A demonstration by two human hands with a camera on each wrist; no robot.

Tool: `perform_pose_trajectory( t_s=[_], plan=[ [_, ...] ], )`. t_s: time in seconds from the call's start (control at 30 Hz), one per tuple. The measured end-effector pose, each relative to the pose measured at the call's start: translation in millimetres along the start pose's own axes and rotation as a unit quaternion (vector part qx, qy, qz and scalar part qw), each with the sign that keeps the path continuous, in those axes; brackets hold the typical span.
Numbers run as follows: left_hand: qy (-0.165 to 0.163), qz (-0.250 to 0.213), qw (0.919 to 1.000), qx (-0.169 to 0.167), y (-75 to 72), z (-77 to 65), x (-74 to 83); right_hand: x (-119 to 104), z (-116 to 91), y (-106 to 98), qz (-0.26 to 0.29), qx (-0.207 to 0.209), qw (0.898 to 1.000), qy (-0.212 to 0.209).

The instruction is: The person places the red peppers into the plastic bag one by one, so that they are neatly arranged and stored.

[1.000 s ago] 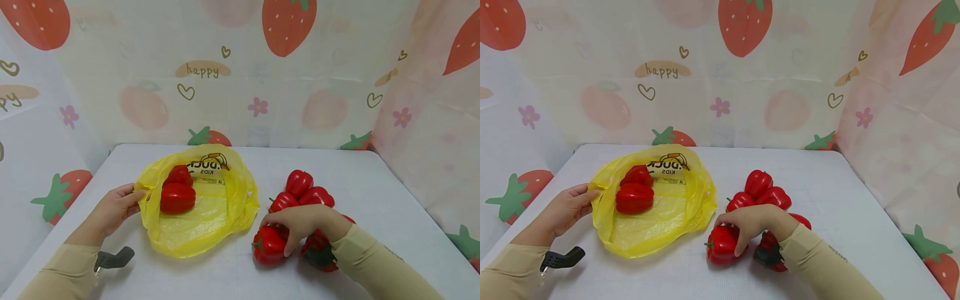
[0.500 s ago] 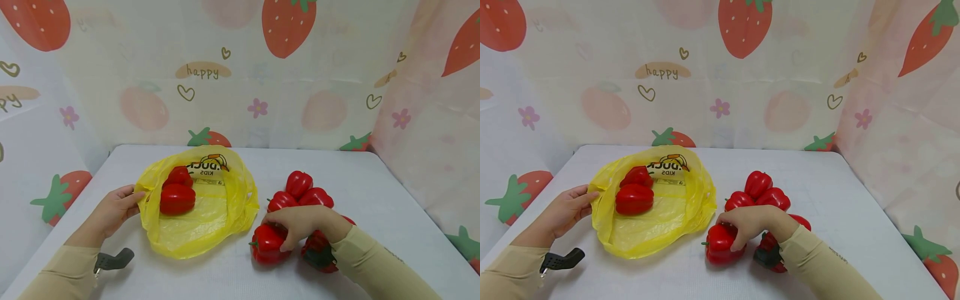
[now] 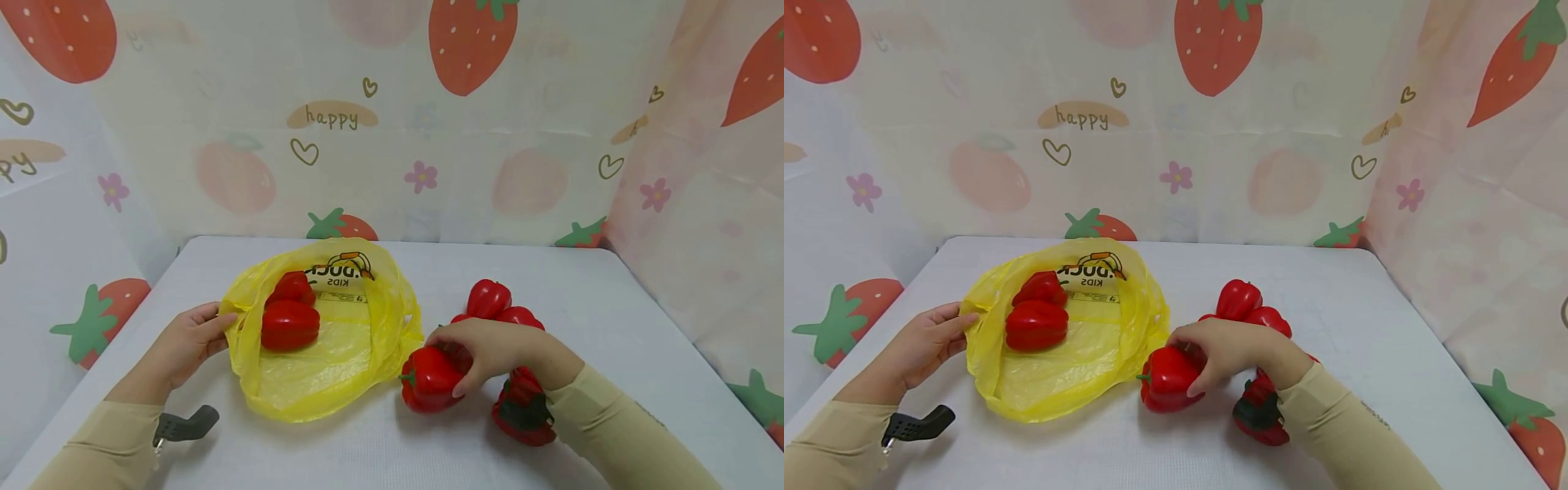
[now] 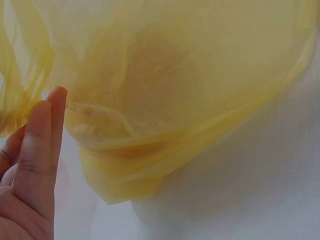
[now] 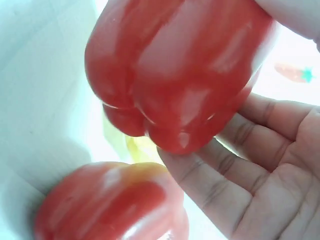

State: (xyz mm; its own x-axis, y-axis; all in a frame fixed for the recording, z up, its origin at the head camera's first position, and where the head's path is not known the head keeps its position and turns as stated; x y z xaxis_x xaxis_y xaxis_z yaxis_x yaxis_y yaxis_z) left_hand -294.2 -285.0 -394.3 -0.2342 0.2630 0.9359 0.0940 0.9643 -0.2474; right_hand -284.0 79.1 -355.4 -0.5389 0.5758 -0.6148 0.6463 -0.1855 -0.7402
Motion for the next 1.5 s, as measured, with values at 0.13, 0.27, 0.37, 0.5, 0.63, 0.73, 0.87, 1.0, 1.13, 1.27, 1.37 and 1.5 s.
perform_pose_trajectory(
  t_s=[0.13,0.27,0.37,0.5,0.63,0.73,0.87,1.0,1.13,1.27,1.37,1.5],
  plan=[
    [0.0,0.001,1.0,0.002,0.0,0.0,-0.2,-2,-1,-9,-0.016,0.018,1.0,-0.003],
    [0.0,0.003,1.0,0.003,0.2,-0.1,0.0,-8,-1,-19,-0.02,0.032,0.999,-0.017],
    [-0.001,0.005,1.0,0.005,0.0,-0.6,0.3,-13,0,-26,-0.012,0.044,0.999,-0.026],
    [-0.003,0.006,1.0,0.006,-0.4,-1.0,0.6,-17,3,-35,-0.007,0.056,0.998,-0.029],
    [-0.002,0.005,1.0,0.006,-0.8,-0.4,1.5,-21,7,-41,0.004,0.059,0.998,-0.035],
    [0.0,0.006,1.0,0.006,-1.3,-0.1,2.0,-25,11,-44,0.009,0.059,0.997,-0.046],
    [0.004,0.005,1.0,0.003,-1.2,-0.1,3.2,-30,17,-49,0.011,0.061,0.996,-0.057],
    [0.005,0.002,1.0,-0.001,-0.5,-0.1,3.3,-35,25,-53,0.014,0.067,0.996,-0.065],
    [0.003,0.001,1.0,-0.001,-0.3,-0.1,2.3,-39,34,-55,0.017,0.068,0.995,-0.07],
    [0.005,0.001,1.0,0.0,-0.1,-0.2,2.9,-47,45,-55,0.013,0.064,0.995,-0.079],
    [0.006,0.0,1.0,-0.002,0.4,-0.3,3.6,-49,56,-54,0.007,0.063,0.995,-0.074],
    [0.007,0.002,1.0,-0.003,0.9,-0.4,3.5,-52,71,-51,0.002,0.06,0.996,-0.063]
  ],
)
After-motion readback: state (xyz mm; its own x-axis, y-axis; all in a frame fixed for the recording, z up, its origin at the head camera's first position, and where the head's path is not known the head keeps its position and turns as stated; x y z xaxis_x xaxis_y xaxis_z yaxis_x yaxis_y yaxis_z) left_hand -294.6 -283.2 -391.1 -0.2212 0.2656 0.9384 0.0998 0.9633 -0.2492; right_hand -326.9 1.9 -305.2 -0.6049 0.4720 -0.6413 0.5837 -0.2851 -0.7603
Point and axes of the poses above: each hand's wrist, its own z-axis towards the middle knuckle, its own y-axis out of the palm, x = y × z, the point moved 10 cm from there along z, towards the middle knuckle, and after that the axes turned 5 degrees about -y, right-handed, at the moved point
